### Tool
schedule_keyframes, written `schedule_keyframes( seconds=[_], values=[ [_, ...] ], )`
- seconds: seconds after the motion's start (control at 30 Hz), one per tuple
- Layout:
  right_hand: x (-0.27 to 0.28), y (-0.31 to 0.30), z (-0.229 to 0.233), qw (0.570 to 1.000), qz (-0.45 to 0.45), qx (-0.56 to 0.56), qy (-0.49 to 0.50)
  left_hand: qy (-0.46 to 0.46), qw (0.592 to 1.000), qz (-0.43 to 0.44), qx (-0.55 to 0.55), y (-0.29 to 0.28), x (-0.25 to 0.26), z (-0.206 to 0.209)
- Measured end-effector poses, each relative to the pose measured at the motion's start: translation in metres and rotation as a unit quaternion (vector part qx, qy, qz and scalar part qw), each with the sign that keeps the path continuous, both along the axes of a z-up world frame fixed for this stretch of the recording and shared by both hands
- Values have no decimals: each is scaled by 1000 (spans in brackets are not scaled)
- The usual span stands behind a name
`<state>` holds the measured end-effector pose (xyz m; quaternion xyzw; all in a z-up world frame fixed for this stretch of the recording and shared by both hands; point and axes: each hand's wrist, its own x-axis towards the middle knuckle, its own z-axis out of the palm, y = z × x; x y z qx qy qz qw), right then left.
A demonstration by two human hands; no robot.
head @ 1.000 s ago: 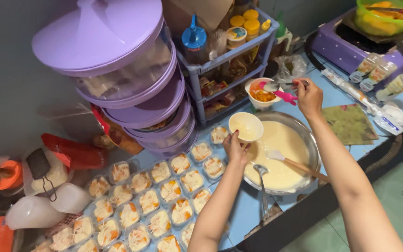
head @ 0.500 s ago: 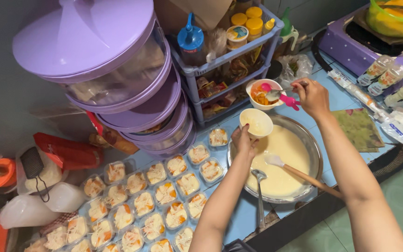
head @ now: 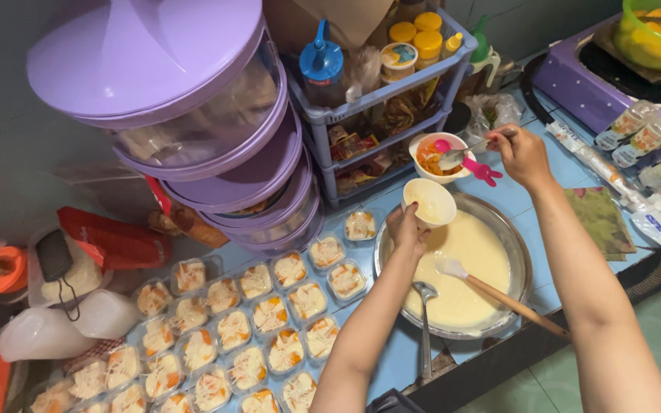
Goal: The person assembles small food portions in clear plastic containers by sprinkling shredded cheese and spooning a creamy sauce over them. They then place lids on the containers and arrange them on the table.
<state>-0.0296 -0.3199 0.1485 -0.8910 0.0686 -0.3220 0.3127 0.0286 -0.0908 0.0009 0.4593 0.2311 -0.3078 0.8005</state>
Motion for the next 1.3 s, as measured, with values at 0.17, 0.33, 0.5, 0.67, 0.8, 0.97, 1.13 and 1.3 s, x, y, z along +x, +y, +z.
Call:
schedule_keyframes(
  seconds=[0.17,0.33,0.5,0.67,0.8,0.97,1.13,1.3],
  values=[
    [0,4,6,999,11,-43,22,-16,1000,11,-12,-7,0,-5],
    [5,-5,-11,998,52,-5,29,-4,1000,-2,2,-10,0,-8],
    [18,-23,-32,993,30,111,22,-11,1000,-1,-7,-7,1,-2],
    [9,-17,-32,997,18,73,6,-28,1000,-5,-2,-5,0,3],
    [7,-13,-38,1000,17,13,20,-13,1000,1,20,-7,-1,2],
    [26,-38,-63,975,-47,218,-11,-22,1000,0,22,-9,-3,0],
    [28,-67,-88,916,-92,389,24,-29,999,3,27,-9,-4,-2],
    [20,-75,-91,890,-101,445,-7,-30,999,-2,31,-4,-7,-3]
  ],
)
